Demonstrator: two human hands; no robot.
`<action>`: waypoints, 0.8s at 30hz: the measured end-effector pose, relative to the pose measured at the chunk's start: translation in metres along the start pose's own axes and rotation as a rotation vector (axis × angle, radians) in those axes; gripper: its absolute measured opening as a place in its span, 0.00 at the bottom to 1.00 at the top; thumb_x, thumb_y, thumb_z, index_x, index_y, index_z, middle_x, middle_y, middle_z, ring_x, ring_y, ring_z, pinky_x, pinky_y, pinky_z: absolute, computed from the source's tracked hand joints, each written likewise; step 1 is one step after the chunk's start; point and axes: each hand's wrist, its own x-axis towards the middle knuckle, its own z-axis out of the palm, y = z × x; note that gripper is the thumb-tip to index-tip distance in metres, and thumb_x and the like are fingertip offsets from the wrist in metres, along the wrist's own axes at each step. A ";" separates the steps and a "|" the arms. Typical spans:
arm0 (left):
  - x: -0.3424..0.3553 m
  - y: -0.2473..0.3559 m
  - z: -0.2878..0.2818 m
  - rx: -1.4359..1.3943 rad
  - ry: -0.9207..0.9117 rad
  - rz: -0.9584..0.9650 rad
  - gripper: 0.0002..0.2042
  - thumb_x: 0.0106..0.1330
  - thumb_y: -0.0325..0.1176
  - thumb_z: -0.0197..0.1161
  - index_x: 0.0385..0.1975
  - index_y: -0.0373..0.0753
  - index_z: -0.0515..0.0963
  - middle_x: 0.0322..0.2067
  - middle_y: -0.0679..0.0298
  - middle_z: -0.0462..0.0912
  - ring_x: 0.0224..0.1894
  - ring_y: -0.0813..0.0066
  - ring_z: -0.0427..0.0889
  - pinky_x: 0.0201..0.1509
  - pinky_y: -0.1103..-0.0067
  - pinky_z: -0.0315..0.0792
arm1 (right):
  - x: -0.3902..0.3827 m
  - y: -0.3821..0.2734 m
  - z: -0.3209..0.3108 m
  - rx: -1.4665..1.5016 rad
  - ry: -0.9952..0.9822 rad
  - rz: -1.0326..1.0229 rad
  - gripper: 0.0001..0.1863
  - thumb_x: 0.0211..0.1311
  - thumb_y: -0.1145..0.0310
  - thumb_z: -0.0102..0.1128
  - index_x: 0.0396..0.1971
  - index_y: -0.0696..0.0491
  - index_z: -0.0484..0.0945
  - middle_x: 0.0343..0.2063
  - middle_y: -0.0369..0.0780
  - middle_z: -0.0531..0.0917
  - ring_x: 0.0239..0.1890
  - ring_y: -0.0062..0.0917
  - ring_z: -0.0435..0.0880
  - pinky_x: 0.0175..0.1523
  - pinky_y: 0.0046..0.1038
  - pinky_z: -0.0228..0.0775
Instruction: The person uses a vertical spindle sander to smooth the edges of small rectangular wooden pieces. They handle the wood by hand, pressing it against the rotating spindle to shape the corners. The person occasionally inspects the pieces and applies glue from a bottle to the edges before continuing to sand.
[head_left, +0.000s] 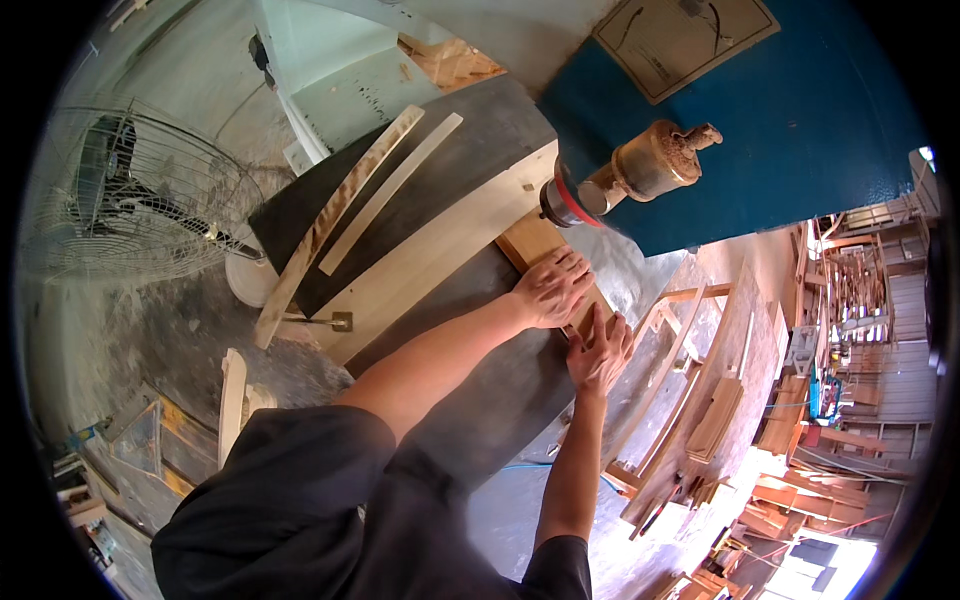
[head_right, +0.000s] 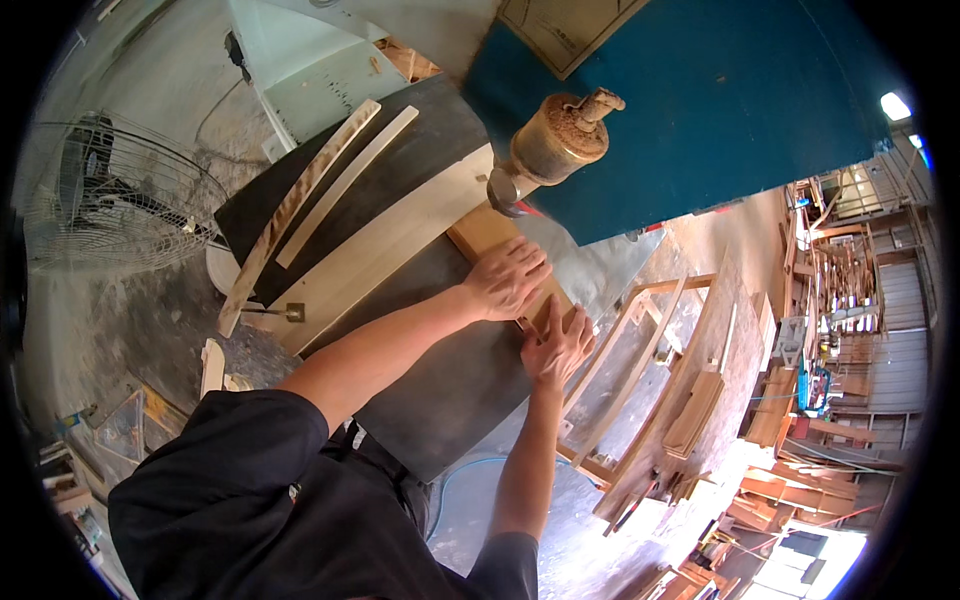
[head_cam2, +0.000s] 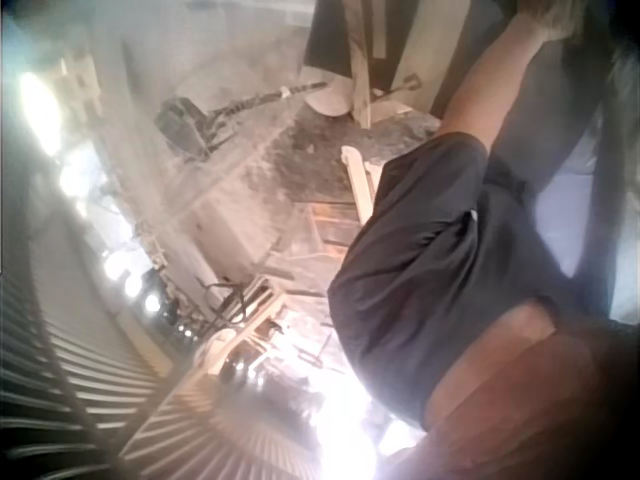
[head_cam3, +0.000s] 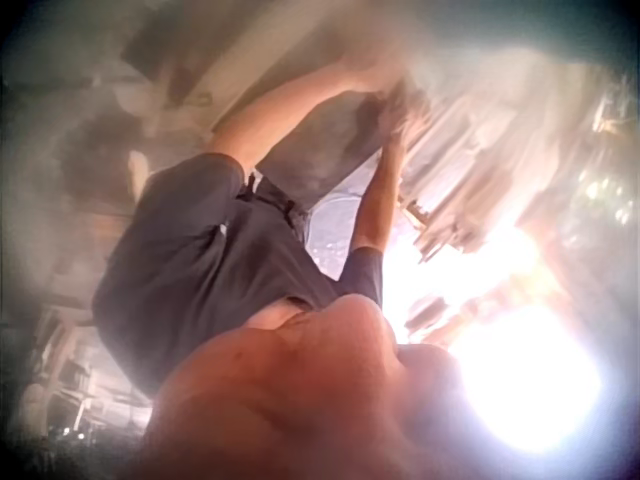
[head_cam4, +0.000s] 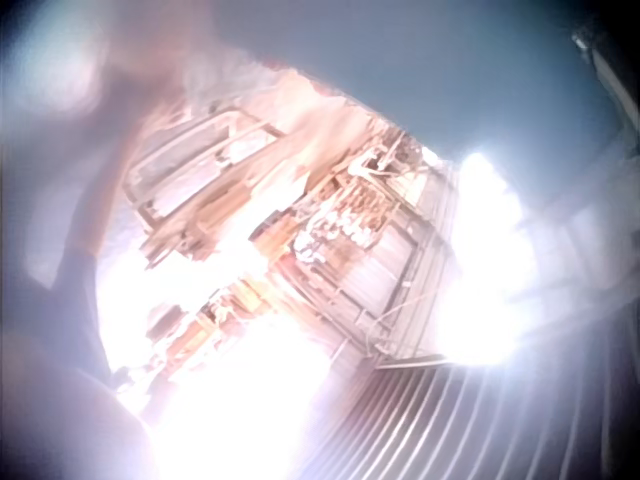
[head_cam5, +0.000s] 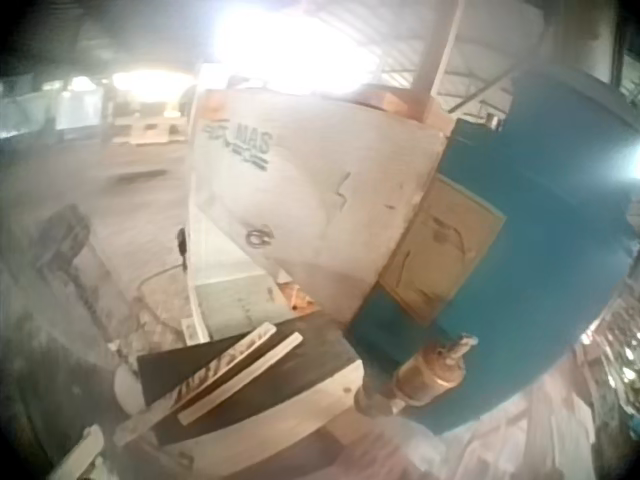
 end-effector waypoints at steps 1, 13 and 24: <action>0.001 0.000 0.001 -0.003 0.006 0.002 0.18 0.65 0.39 0.68 0.51 0.39 0.79 0.53 0.57 0.80 0.63 0.58 0.76 0.76 0.62 0.64 | 0.000 0.002 0.001 0.002 -0.002 0.004 0.42 0.50 0.52 0.79 0.70 0.36 0.80 0.69 0.52 0.75 0.70 0.53 0.71 0.75 0.54 0.57; 0.007 -0.003 0.006 0.017 0.015 -0.009 0.15 0.66 0.39 0.67 0.48 0.40 0.79 0.52 0.57 0.81 0.62 0.59 0.77 0.75 0.63 0.64 | 0.007 0.003 0.003 0.010 0.016 -0.013 0.41 0.51 0.53 0.77 0.70 0.38 0.81 0.69 0.53 0.75 0.69 0.54 0.71 0.75 0.54 0.57; 0.013 -0.005 0.012 -0.007 0.037 -0.006 0.15 0.65 0.39 0.68 0.47 0.40 0.79 0.51 0.57 0.81 0.59 0.59 0.77 0.73 0.63 0.65 | 0.014 0.004 0.001 0.014 0.016 0.002 0.41 0.49 0.57 0.79 0.69 0.37 0.82 0.68 0.52 0.76 0.69 0.53 0.72 0.75 0.54 0.57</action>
